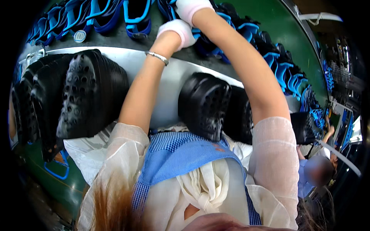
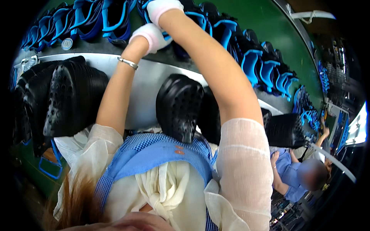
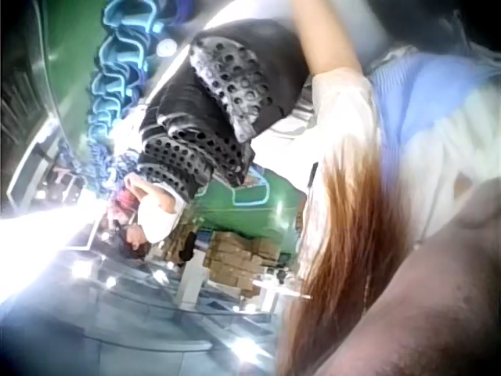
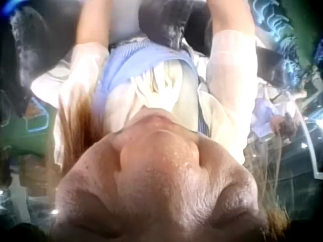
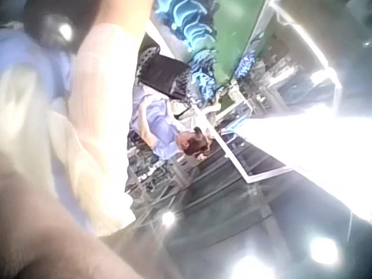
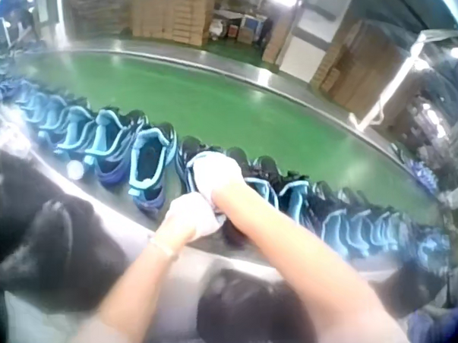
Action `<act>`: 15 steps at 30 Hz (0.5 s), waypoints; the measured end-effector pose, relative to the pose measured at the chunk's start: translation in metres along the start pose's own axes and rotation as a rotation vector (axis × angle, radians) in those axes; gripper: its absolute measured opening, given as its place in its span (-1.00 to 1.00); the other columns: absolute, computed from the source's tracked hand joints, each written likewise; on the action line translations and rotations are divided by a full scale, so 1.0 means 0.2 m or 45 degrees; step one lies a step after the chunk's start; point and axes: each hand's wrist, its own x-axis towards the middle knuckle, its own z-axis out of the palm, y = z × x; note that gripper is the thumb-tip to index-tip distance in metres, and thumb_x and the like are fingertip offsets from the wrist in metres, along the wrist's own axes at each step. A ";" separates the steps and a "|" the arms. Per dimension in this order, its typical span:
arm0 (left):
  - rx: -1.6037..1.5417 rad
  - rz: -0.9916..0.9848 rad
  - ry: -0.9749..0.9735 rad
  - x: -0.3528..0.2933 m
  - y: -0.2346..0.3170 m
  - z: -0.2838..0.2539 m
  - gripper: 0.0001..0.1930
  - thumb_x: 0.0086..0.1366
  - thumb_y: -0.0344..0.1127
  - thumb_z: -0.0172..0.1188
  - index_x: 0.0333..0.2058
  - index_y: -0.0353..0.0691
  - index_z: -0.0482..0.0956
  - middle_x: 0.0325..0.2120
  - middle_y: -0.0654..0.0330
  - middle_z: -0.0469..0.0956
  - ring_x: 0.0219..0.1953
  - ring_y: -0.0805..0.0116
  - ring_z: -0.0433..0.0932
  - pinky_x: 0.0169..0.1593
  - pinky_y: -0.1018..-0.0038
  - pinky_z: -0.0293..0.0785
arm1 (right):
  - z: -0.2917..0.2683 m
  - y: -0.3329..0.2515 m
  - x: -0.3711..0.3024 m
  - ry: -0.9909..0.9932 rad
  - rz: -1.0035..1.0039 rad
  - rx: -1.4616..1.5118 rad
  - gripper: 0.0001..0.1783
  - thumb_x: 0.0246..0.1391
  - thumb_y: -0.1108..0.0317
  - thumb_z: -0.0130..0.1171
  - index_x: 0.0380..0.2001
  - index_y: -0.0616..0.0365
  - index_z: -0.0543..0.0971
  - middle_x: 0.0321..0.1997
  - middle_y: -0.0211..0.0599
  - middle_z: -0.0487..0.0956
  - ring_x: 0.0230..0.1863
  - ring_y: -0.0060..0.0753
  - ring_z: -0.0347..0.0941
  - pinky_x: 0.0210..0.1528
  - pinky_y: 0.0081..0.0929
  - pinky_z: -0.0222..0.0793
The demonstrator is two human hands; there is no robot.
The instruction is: The person picks up several black shoe components and blue shoes from a workbench, turning them over and checking different sides by hand while wearing gloves.
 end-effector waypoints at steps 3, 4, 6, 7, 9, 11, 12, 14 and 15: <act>-0.010 -0.025 0.020 -0.02 0.00 -0.01 -0.53 0.14 0.09 0.10 -0.13 -0.12 0.61 -0.21 0.07 0.61 -0.19 0.13 0.60 -0.08 0.34 0.51 | -0.02 0.13 -0.10 0.042 -0.684 -0.373 -0.75 0.01 0.29 0.00 -0.35 0.14 0.62 -0.26 -0.05 0.62 -0.19 -0.07 0.55 -0.15 -0.23 0.46; 0.007 -0.001 0.155 -0.04 -0.03 -0.01 -0.54 0.14 0.07 0.12 -0.10 -0.11 0.59 -0.17 0.06 0.59 -0.18 0.12 0.59 -0.07 0.33 0.51 | -0.06 0.14 -0.17 0.097 -0.705 -0.360 -0.73 0.03 0.20 0.01 -0.37 0.13 0.60 -0.32 -0.04 0.60 -0.21 -0.05 0.53 -0.15 -0.21 0.43; 0.004 0.075 0.367 -0.08 -0.09 0.01 -0.50 0.14 0.09 0.17 -0.08 -0.17 0.57 -0.13 0.00 0.57 -0.13 0.07 0.57 -0.05 0.28 0.49 | -0.27 0.05 -0.42 0.091 -0.246 0.160 -0.65 0.09 0.12 -0.03 -0.40 0.17 0.58 -0.37 0.02 0.57 -0.25 0.05 0.50 -0.14 -0.16 0.39; -0.010 0.130 0.450 -0.10 -0.13 0.00 -0.45 0.13 0.12 0.19 -0.10 -0.24 0.58 -0.13 -0.05 0.56 -0.10 0.04 0.55 -0.02 0.26 0.46 | -0.33 0.05 -0.54 0.074 -0.234 0.161 -0.65 0.08 0.11 -0.03 -0.41 0.18 0.57 -0.36 0.02 0.57 -0.26 0.04 0.50 -0.15 -0.16 0.39; -0.101 0.164 0.784 -0.06 -0.31 0.10 -0.48 0.10 0.03 0.26 0.03 0.00 0.52 0.01 0.03 0.48 -0.01 0.04 0.49 0.03 0.25 0.45 | -0.38 0.05 -0.77 0.037 -0.310 0.139 -0.77 0.07 0.23 0.06 -0.33 0.10 0.60 -0.40 -0.16 0.58 -0.35 -0.12 0.53 -0.30 -0.30 0.44; -0.145 0.039 1.038 -0.17 -0.22 0.13 -0.41 -0.01 -0.22 0.36 0.05 -0.13 0.45 0.03 0.10 0.46 -0.02 0.05 0.45 0.07 0.24 0.38 | -0.42 0.05 -1.02 -0.013 -0.257 0.172 -0.66 0.01 0.07 0.09 -0.42 0.15 0.57 -0.45 -0.08 0.55 -0.37 -0.04 0.51 -0.30 -0.21 0.45; -0.025 0.114 1.302 -0.16 -0.28 0.18 -0.35 -0.06 -0.23 0.38 0.08 -0.12 0.43 -0.01 0.06 0.47 0.01 0.06 0.43 0.11 0.25 0.34 | -0.42 0.02 -1.14 0.027 -0.281 0.194 -0.65 -0.01 0.04 0.11 -0.37 0.13 0.56 -0.43 -0.13 0.54 -0.33 -0.08 0.51 -0.27 -0.24 0.44; 0.056 0.000 1.448 -0.23 -0.28 0.17 -0.31 -0.05 -0.26 0.36 0.12 -0.12 0.36 0.03 0.04 0.40 0.05 0.02 0.37 0.14 0.24 0.30 | -0.42 -0.02 -1.30 -0.082 -0.284 0.197 -0.51 -0.15 -0.05 0.23 -0.29 0.14 0.56 -0.37 -0.16 0.54 -0.24 -0.12 0.50 -0.19 -0.24 0.44; 0.095 -0.169 1.431 -0.32 -0.25 0.13 -0.30 -0.04 -0.28 0.35 0.14 -0.12 0.34 0.06 0.04 0.36 0.07 0.00 0.35 0.15 0.23 0.29 | -0.44 -0.07 -1.36 -0.121 -0.292 0.168 -0.45 -0.21 -0.07 0.27 -0.26 0.16 0.56 -0.34 -0.17 0.54 -0.23 -0.13 0.49 -0.17 -0.23 0.43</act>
